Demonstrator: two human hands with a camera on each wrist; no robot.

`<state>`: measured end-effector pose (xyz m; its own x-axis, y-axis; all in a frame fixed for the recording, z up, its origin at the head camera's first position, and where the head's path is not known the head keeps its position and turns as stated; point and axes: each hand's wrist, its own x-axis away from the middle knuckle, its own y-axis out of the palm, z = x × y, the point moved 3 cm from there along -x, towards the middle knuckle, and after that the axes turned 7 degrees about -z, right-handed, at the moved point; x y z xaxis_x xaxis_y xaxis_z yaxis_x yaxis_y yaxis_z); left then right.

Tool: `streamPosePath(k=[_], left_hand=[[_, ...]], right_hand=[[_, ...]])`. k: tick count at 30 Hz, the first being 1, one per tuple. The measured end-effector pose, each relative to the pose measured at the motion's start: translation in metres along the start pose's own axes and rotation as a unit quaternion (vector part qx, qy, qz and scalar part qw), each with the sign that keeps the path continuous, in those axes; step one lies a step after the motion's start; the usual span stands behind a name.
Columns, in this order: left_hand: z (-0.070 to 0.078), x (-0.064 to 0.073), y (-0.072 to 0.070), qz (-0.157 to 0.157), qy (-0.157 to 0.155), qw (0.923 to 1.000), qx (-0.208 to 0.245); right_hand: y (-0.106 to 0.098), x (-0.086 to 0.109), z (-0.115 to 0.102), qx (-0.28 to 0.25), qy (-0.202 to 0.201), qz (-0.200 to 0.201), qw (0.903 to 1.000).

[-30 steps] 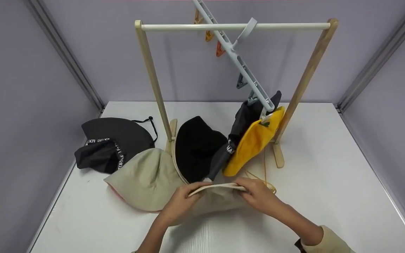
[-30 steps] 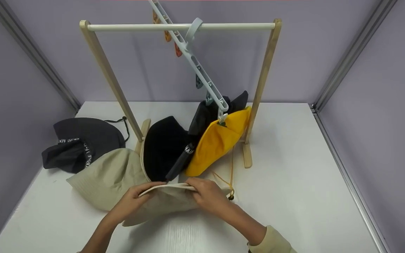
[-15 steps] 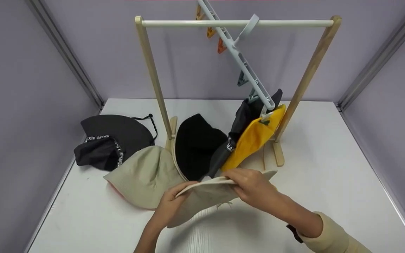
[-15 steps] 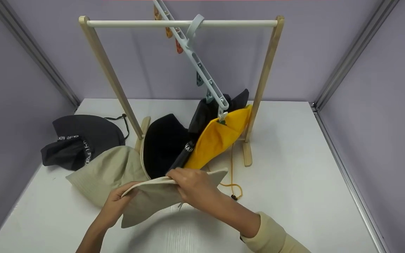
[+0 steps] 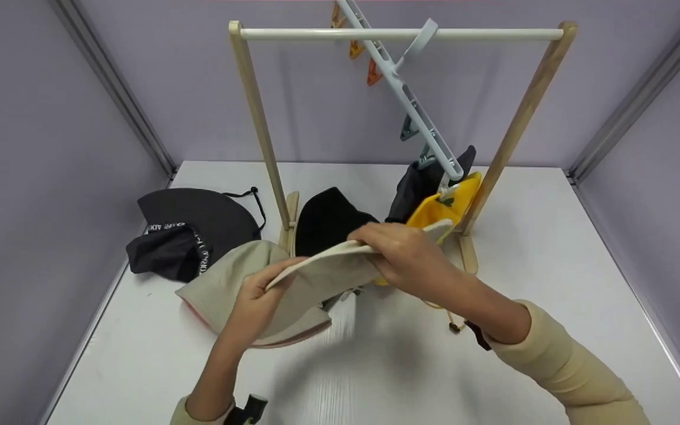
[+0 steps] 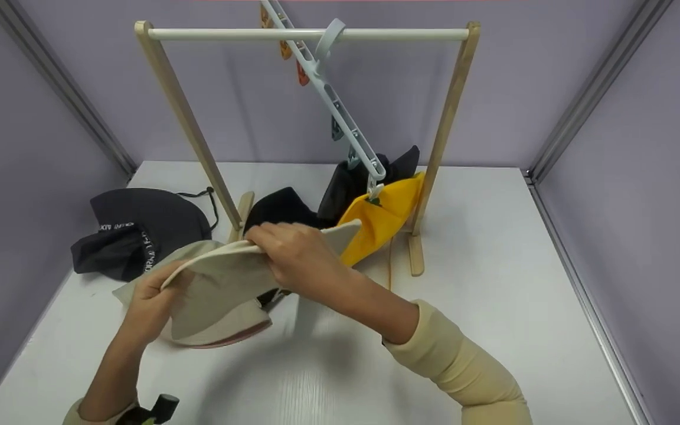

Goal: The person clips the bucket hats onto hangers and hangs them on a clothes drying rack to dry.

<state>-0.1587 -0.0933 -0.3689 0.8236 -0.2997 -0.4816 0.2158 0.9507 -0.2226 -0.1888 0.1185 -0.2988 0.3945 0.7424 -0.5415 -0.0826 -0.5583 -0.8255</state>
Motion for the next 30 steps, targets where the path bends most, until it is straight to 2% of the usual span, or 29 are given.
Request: streamPosePath(k=[6, 14, 19, 27, 30], left_hand=[[0.01, -0.015, -0.02, 0.052, 0.013, 0.9977, -0.042], [0.004, -0.035, -0.036, 0.114, -0.006, 0.9917, -0.059], [-0.006, -0.043, -0.037, 0.144, 0.001, 0.9878, -0.06], [-0.026, -0.057, -0.034, 0.157, -0.006, 0.9866, -0.044], [-0.022, -0.061, -0.028, 0.155, -0.012, 0.9873, -0.032]], right_hand=[[-0.003, -0.033, 0.009, 0.016, -0.009, 0.002, 0.9998], [0.001, -0.065, 0.033, 0.015, -0.011, -0.018, 0.9997], [0.005, -0.074, 0.048, 0.008, -0.013, -0.026, 0.9995], [0.02, -0.077, 0.077, -0.009, -0.001, -0.034, 0.9994], [0.026, -0.075, 0.087, -0.005, 0.013, -0.03, 0.9995]])
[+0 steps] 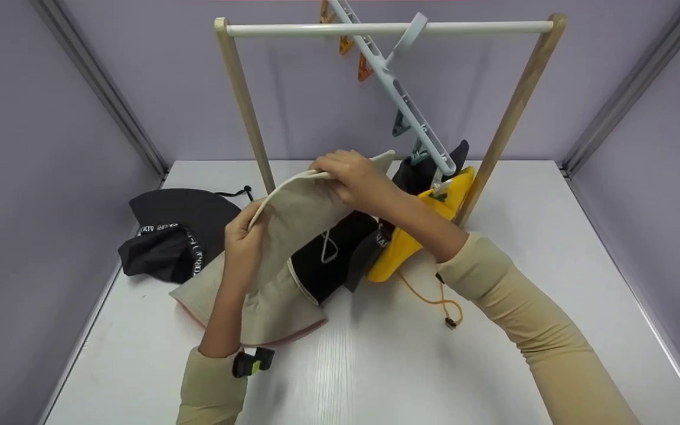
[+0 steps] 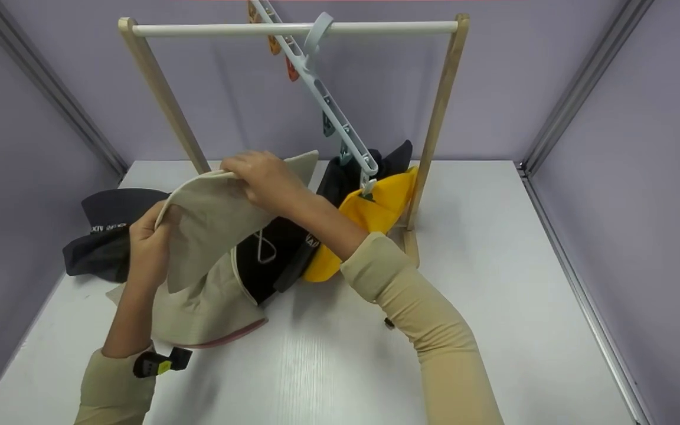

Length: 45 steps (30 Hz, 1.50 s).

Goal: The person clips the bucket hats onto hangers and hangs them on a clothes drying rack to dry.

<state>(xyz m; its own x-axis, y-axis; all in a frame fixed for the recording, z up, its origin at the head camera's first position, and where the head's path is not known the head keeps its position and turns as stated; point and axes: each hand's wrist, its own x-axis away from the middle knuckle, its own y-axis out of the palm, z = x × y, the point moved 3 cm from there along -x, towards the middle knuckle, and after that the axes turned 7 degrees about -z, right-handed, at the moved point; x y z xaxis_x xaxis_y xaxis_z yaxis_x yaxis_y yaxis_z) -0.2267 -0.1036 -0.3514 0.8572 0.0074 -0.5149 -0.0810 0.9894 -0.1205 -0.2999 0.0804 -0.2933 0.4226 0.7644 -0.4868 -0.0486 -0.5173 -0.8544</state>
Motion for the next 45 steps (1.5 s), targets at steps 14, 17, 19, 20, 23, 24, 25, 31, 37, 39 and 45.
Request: streamPosePath(k=[14, 17, 19, 20, 23, 24, 25, 31, 37, 39, 45], left_hand=[[-0.046, -0.002, 0.026, 0.058, -0.049, 0.997, 0.008], [-0.051, -0.003, 0.036, 0.069, -0.066, 0.9952, 0.019], [-0.054, -0.004, 0.043, 0.073, -0.076, 0.9941, 0.026], [-0.056, -0.005, 0.047, 0.073, -0.08, 0.9936, 0.029], [-0.061, -0.007, 0.056, 0.074, -0.089, 0.9928, 0.028], [-0.062, -0.008, 0.058, 0.074, -0.09, 0.9929, 0.025], [-0.063, -0.009, 0.061, 0.073, -0.09, 0.993, 0.023], [-0.069, -0.011, 0.073, 0.065, -0.091, 0.9934, 0.027], [-0.073, -0.01, 0.082, 0.079, -0.118, 0.9895, 0.026], [-0.074, -0.009, 0.085, 0.081, -0.118, 0.9888, 0.042], [-0.073, -0.008, 0.096, 0.08, -0.117, 0.9881, 0.06]], right_hand=[[0.026, 0.01, 0.038, 0.035, 0.112, -0.005, 0.993], [0.029, 0.015, 0.046, 0.039, 0.138, -0.007, 0.9896], [0.029, 0.019, 0.051, 0.036, 0.153, -0.003, 0.9875], [0.029, 0.02, 0.053, 0.033, 0.16, -0.001, 0.9866], [0.029, 0.026, 0.06, 0.025, 0.177, 0.008, 0.9839], [0.028, 0.027, 0.062, 0.024, 0.182, 0.011, 0.9829], [0.028, 0.029, 0.064, 0.024, 0.187, 0.012, 0.9819], [0.026, 0.038, 0.071, 0.005, 0.23, 0.013, 0.9731], [0.022, 0.047, 0.076, -0.029, 0.285, 0.017, 0.958], [0.019, 0.052, 0.078, -0.042, 0.304, 0.028, 0.9513], [0.007, 0.065, 0.089, -0.098, 0.347, 0.074, 0.9298]])
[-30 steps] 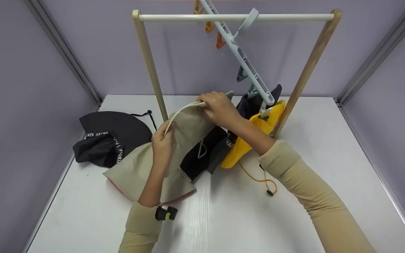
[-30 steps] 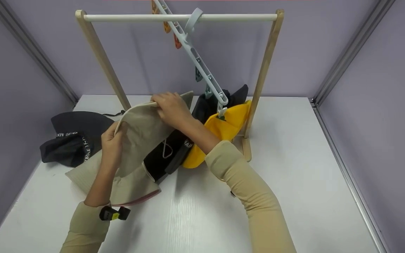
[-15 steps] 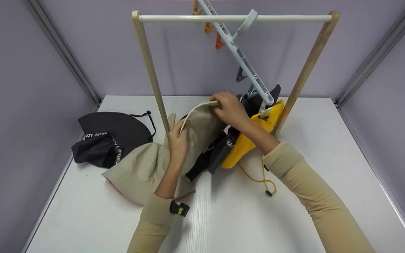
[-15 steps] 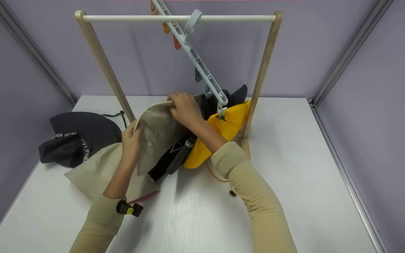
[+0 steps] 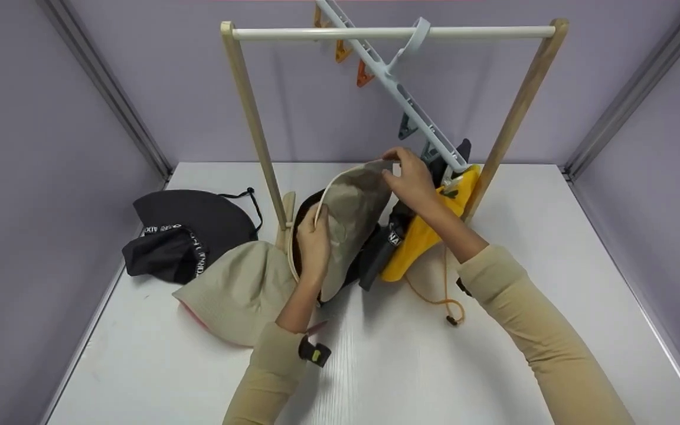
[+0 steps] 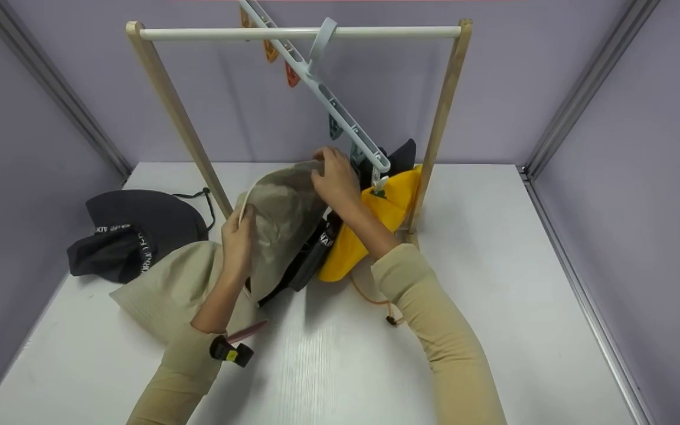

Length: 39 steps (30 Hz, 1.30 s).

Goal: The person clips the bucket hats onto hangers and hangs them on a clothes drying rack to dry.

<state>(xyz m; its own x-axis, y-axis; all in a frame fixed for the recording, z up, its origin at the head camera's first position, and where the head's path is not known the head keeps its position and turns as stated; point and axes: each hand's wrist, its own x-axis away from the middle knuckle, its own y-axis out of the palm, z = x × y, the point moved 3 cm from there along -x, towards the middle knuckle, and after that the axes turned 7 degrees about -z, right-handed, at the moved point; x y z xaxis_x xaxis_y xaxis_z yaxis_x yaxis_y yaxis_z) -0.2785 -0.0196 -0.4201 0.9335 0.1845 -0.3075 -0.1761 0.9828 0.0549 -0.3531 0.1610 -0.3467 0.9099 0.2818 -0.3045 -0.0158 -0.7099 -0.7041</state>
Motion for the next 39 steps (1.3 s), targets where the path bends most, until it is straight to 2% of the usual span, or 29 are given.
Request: streamPosePath(k=[3, 7, 9, 11, 13, 14, 16, 18, 21, 22, 25, 27, 28, 31, 36, 39], left_hand=[[0.0, 0.001, 0.005, -0.003, -0.009, 0.9999, -0.014], [0.0, 0.003, 0.016, -0.006, -0.015, 0.9998, -0.012], [0.0, 0.003, 0.023, -0.006, -0.017, 0.9998, -0.009], [0.0, 0.005, 0.03, -0.005, -0.02, 0.9997, -0.01], [0.001, 0.006, 0.036, -0.004, -0.022, 0.9996, -0.015], [0.0, 0.006, 0.04, -0.008, -0.023, 0.9996, -0.015], [0.001, 0.008, 0.046, -0.014, -0.023, 0.9995, -0.017], [0.002, 0.01, 0.051, -0.019, -0.02, 0.9994, -0.018], [0.004, 0.013, 0.057, -0.024, -0.019, 0.9992, -0.024], [0.004, 0.014, 0.059, -0.024, -0.02, 0.9992, -0.025], [0.005, 0.016, 0.064, -0.029, -0.028, 0.9989, -0.024], [0.006, 0.017, 0.067, -0.036, -0.032, 0.9987, -0.016], [0.007, 0.018, 0.068, -0.04, -0.033, 0.9986, -0.011], [0.01, 0.017, 0.07, -0.049, -0.03, 0.9983, -0.007], [0.014, 0.014, 0.072, -0.054, -0.022, 0.9982, -0.011], [0.017, 0.012, 0.074, -0.06, -0.013, 0.998, -0.012]], right_hand=[[-0.007, 0.0, 0.005, -0.028, 0.02, 0.012, 0.9993], [-0.017, -0.001, 0.009, -0.058, 0.06, 0.028, 0.9961], [-0.021, -0.003, 0.011, -0.081, 0.093, 0.036, 0.9917], [-0.026, -0.006, 0.012, -0.125, 0.135, 0.048, 0.9817], [-0.03, -0.01, 0.013, -0.201, 0.17, 0.068, 0.9623], [-0.032, -0.011, 0.014, -0.245, 0.182, 0.079, 0.949], [-0.035, -0.014, 0.014, -0.338, 0.175, 0.112, 0.9178], [-0.037, -0.017, 0.014, -0.418, 0.134, 0.144, 0.8868], [-0.034, -0.016, 0.017, -0.486, 0.044, 0.182, 0.8537], [-0.032, -0.014, 0.019, -0.508, 0.018, 0.19, 0.8398], [-0.029, -0.007, 0.023, -0.554, -0.046, 0.202, 0.8062], [-0.028, -0.003, 0.024, -0.585, -0.068, 0.2, 0.7832], [-0.029, -0.002, 0.025, -0.596, -0.078, 0.196, 0.7751], [-0.031, 0.002, 0.027, -0.605, -0.093, 0.174, 0.7709], [-0.037, 0.004, 0.031, -0.618, -0.102, 0.099, 0.7729], [-0.041, 0.004, 0.034, -0.627, -0.106, 0.059, 0.7697]])
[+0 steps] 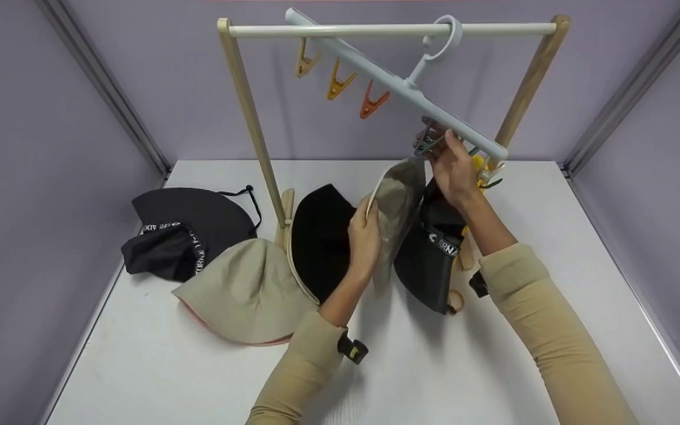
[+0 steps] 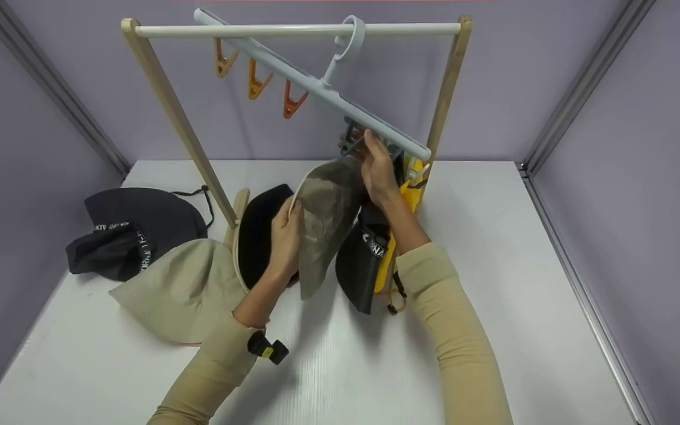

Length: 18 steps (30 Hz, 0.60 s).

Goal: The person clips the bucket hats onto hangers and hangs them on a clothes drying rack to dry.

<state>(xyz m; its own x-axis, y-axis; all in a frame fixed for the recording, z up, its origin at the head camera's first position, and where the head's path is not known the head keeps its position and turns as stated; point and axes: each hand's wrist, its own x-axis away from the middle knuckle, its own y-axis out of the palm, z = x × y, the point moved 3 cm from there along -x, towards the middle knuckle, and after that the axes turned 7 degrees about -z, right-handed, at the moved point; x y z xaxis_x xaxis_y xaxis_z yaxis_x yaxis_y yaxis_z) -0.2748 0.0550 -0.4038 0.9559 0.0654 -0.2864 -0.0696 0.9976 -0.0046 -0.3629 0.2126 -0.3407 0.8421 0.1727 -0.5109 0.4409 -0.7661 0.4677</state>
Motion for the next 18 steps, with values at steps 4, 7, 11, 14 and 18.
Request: streamPosePath(k=[4, 7, 11, 14, 18], left_hand=[[0.004, -0.003, 0.003, -0.01, 0.009, 0.9999, -0.006], [0.005, -0.003, 0.005, -0.017, 0.001, 0.9998, -0.01], [0.007, -0.004, 0.004, -0.02, -0.004, 0.9997, -0.016], [0.009, -0.005, 0.004, -0.016, 0.0, 0.9997, -0.02], [0.01, -0.007, 0.009, -0.029, -0.006, 0.9995, -0.011]], right_hand=[[-0.002, -0.003, -0.006, 0.019, 0.009, -0.023, 0.9995], [-0.005, -0.006, -0.011, 0.057, 0.018, -0.032, 0.9977], [-0.008, -0.006, -0.018, 0.064, 0.03, -0.041, 0.9967], [-0.009, -0.005, -0.02, 0.051, 0.022, -0.05, 0.9972], [-0.01, -0.003, -0.02, 0.006, 0.02, -0.051, 0.9985]])
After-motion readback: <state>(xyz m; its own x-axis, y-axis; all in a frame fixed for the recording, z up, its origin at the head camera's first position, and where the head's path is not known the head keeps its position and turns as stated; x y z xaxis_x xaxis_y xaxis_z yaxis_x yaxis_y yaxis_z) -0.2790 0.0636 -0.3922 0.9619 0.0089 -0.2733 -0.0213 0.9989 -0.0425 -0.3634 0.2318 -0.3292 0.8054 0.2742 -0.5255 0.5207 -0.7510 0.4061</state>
